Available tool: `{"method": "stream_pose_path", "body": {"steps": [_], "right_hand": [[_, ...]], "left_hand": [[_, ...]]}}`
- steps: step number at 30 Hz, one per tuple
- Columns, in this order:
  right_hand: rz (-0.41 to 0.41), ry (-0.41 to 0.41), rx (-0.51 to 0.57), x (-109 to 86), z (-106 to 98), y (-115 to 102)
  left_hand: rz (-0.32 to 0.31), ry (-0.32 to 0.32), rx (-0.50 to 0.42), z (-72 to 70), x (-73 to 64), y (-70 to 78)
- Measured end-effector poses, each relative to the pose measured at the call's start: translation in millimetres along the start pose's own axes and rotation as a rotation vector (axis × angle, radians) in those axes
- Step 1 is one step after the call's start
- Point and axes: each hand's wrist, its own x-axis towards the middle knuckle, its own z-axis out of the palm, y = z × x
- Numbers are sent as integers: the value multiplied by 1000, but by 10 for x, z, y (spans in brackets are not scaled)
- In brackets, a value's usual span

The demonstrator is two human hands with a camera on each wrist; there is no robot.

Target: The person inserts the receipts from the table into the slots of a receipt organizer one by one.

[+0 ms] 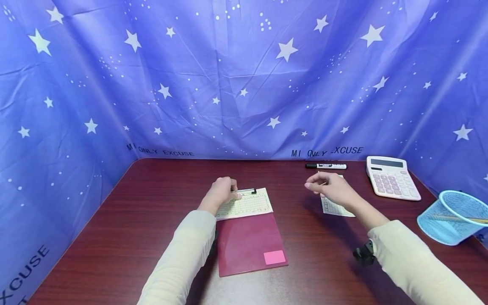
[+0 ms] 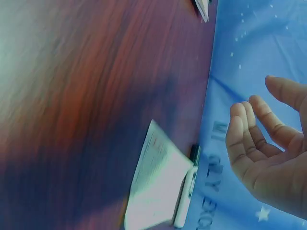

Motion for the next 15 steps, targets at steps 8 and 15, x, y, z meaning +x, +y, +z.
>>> {"method": "stream_pose_path", "body": {"steps": [8,15], "right_hand": [[90,45,-70,-204,-274,309],[224,87,-175,-356,-429,574]], "left_hand": [[5,15,3,-17,-29,12],[4,20,-3,-31,-41,30]]}}
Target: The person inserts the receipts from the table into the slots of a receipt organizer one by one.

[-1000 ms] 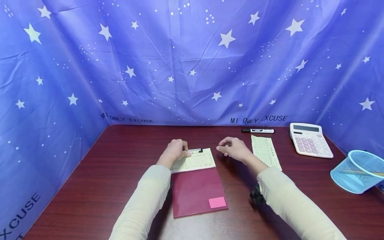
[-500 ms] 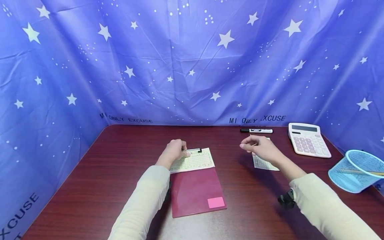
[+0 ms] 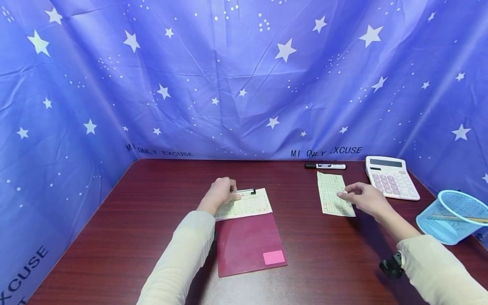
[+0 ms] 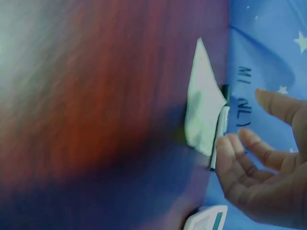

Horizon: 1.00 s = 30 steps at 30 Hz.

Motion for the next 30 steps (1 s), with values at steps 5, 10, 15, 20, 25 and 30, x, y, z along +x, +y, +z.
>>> {"method": "stream_pose_path", "body": {"steps": [5,10,15,20,25,30], "right_hand": [[86,6,-123,-39,-26,110],[142,-13,-147,-72,38,136],[160,-68,-219,-62,98,123],[217,-104,-338,-16,100,69],[263,-100,-334,1,98,39],[231,-72,-291,-22,109,84]], "left_hand": [[3,9,-1,9,-3,-9],[1,4,-6,11,-7,-6],[0,0,-7,11,-2,-6],[-2,-10,2,20,27,-22],[-7,-19,3,15,33,-23],[-5,-19,10,20,32,-22]]}}
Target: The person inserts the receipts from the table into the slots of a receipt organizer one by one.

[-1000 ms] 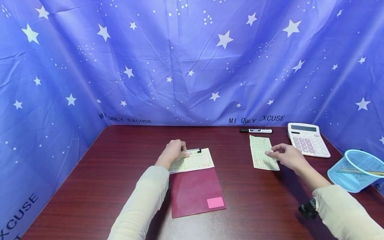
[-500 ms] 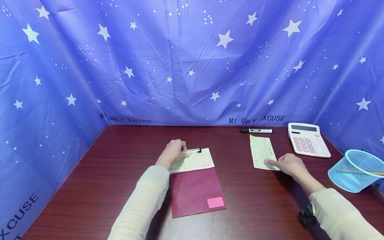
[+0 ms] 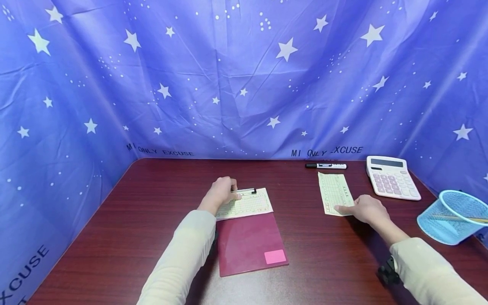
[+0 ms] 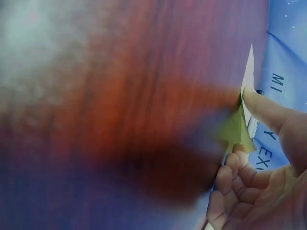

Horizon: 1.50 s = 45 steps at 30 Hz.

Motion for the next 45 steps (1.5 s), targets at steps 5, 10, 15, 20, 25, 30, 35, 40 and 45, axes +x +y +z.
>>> {"method": "stream_pose_path", "body": {"steps": [5,10,15,20,25,30,35,40,45], "right_hand": [[-67,52,22,-14,6,78],[-126,86,51,-26,-3,145],[-199,126,133,-35,18,178],[-272,175,199,-58,55,200],[-343,255,219,-74,45,165],[-384,296,215,-113,1,73],[-405,286,251,-157,-46,-72],[-425,227,331,-202,-85,-252],[-442,152,396,-241,-107,-443]], "left_hand": [[6,-4,3,1,-15,18],[11,3,-1,5,-11,15],[6,6,1,5,-13,2],[7,6,5,5,-19,1],[4,10,3,5,-8,-6],[7,5,-1,9,6,-18],[17,9,3,14,10,-35],[12,5,1,11,6,-33],[14,6,8,7,9,-28]]}}
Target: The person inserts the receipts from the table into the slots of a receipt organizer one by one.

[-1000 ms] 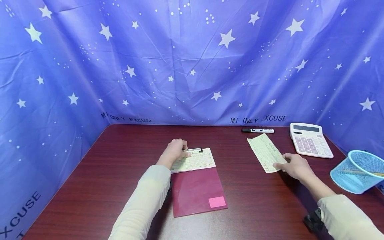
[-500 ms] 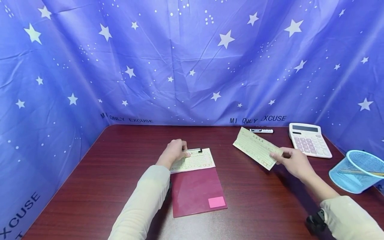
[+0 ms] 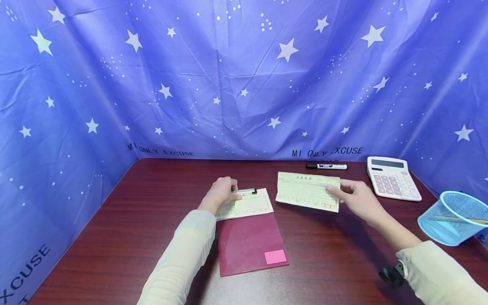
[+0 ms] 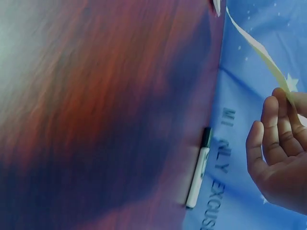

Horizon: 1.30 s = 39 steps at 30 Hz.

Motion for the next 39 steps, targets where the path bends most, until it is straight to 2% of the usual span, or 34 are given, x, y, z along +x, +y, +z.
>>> {"method": "stream_pose_path", "body": {"steps": [11,24,29,32,36,39], "right_hand": [[-23,-141,197,96,245,-290],[-54,-351,281,262,730,-528],[-20,-324,235,319,925,-596],[14,-281,163,348,1042,-641],[83,-213,84,378,1190,-702],[139,-186,73,394,1282,-741]], "left_hand": [[9,1,-10,7,5,-1],[-5,-6,6,-11,2,18],[-6,-8,2,-14,-4,8],[-9,-8,-1,-11,-7,1],[-10,-9,-8,-7,-9,1],[-5,-10,-11,-9,-14,6]]}}
